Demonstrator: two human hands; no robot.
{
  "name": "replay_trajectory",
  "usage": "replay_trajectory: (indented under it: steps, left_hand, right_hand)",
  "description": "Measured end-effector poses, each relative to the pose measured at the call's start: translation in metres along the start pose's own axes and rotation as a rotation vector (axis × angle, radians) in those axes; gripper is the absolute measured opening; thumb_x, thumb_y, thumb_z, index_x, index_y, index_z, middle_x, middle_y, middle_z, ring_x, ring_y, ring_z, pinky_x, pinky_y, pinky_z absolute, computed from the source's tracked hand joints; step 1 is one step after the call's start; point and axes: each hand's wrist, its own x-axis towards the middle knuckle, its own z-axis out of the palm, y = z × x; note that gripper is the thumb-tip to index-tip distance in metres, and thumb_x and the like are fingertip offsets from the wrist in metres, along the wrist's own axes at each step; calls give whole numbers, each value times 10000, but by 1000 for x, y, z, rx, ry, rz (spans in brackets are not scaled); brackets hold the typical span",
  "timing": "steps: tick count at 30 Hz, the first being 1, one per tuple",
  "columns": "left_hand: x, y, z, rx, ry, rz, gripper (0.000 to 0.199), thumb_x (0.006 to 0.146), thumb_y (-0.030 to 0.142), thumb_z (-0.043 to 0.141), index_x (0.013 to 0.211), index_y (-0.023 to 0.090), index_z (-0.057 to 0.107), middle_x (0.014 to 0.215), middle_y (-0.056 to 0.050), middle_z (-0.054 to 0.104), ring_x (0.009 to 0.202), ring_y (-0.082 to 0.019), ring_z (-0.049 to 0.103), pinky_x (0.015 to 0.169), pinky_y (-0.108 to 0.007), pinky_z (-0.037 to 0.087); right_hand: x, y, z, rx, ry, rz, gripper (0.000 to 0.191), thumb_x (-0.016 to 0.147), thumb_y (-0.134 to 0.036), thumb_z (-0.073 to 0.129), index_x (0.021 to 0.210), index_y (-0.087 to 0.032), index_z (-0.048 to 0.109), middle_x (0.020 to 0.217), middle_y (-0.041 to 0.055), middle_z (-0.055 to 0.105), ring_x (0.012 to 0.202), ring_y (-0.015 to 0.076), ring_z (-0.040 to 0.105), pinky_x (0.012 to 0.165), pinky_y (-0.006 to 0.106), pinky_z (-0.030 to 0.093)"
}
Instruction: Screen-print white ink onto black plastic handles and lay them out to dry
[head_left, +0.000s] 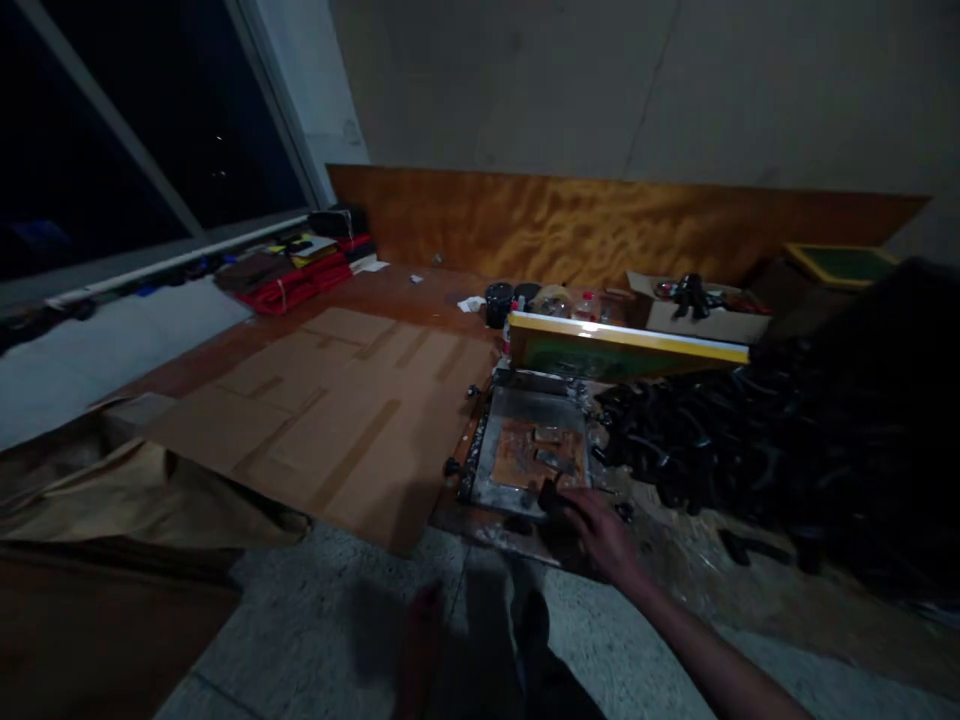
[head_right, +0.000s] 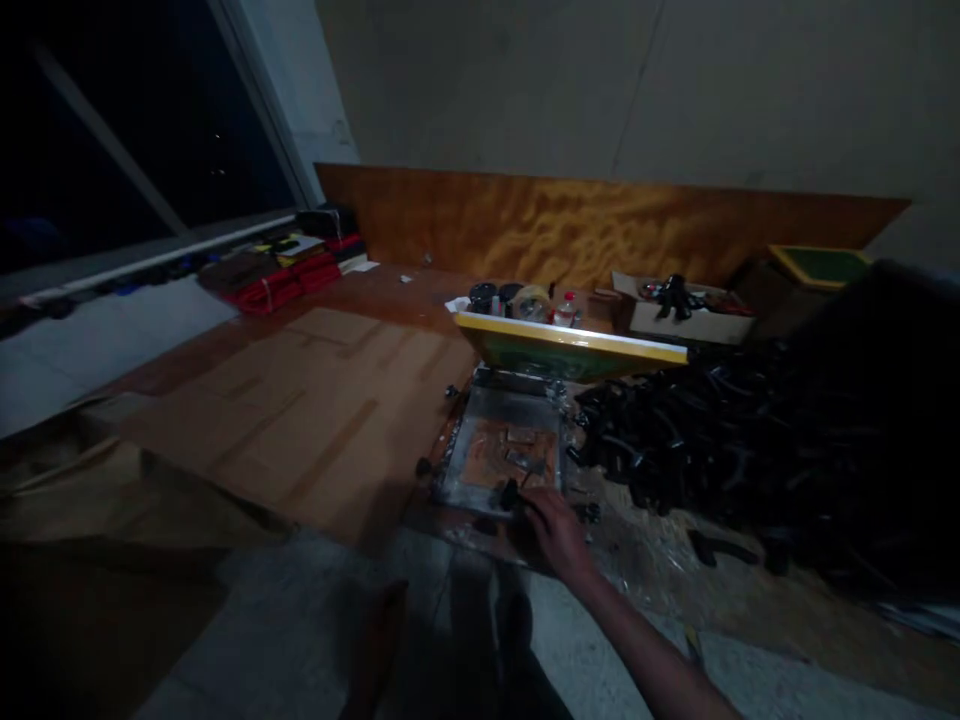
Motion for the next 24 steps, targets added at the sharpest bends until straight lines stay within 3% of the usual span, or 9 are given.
replay_trajectory:
  steps: [3,7,11,14,17,20,22,24]
  left_hand:
    - [36,36,-3,-74,44,-2,372,878,443,472,1042,185,683,1015,-95,748,943,-270,709,822,-411,574]
    - [75,97,-6,-167,104,63,456,806,518,509,1025,160,689,969,-105,761,870,-255,719,776,-363,567]
    - [106,141,-6,-205,116,140,428,802,514,569,1024,171,697,961,-93,761,838,-224,713,765,-334,558]
    - [134,174,-10,-260,119,222,373,819,471,575,1003,173,704,997,-95,755,897,-212,702,814,-328,553]
    - [166,222,-17,-346,105,316,343,820,440,601,995,161,698,992,-91,746,913,-187,688,824,-299,543]
    - [195,279,-16,-513,-12,404,436,839,478,607,1110,142,664,751,-24,688,686,-134,642,672,-239,523]
    - [205,311,-11,-632,-199,445,538,880,565,533,1179,131,641,603,19,594,532,-114,559,543,-218,474]
    - [208,330,-6,-708,-394,458,611,903,635,449,1187,130,644,575,17,572,476,-114,515,477,-221,439]
  right_hand:
    - [57,27,-12,-134,-21,-98,322,917,-203,473,1108,-188,732,1086,122,710,1040,252,624,940,426,489]
    - [110,41,7,-316,-158,-186,398,859,-66,479,1130,-189,743,1109,117,699,1068,245,594,941,393,479]
    - [120,39,14,-461,-232,-207,449,819,-40,520,1182,-203,728,1099,126,683,1086,254,570,941,389,462]
    - [115,38,7,-509,-249,-175,416,859,-109,545,1217,-235,713,1160,131,667,1082,271,569,922,409,464]
    - [117,35,1,-532,-235,-149,332,920,-222,539,1193,-255,724,1279,126,632,1123,287,570,955,449,453]
    - [123,25,8,-511,-227,-156,428,967,-296,496,1380,-219,581,1461,132,518,1307,292,489,1071,489,398]
    - [124,18,17,-498,-297,-189,529,968,-312,508,1477,-178,452,1526,143,440,1407,286,398,1140,523,331]
    - [119,12,23,-490,-392,-243,534,945,-324,559,1454,-180,482,1512,136,455,1430,291,372,1172,575,263]
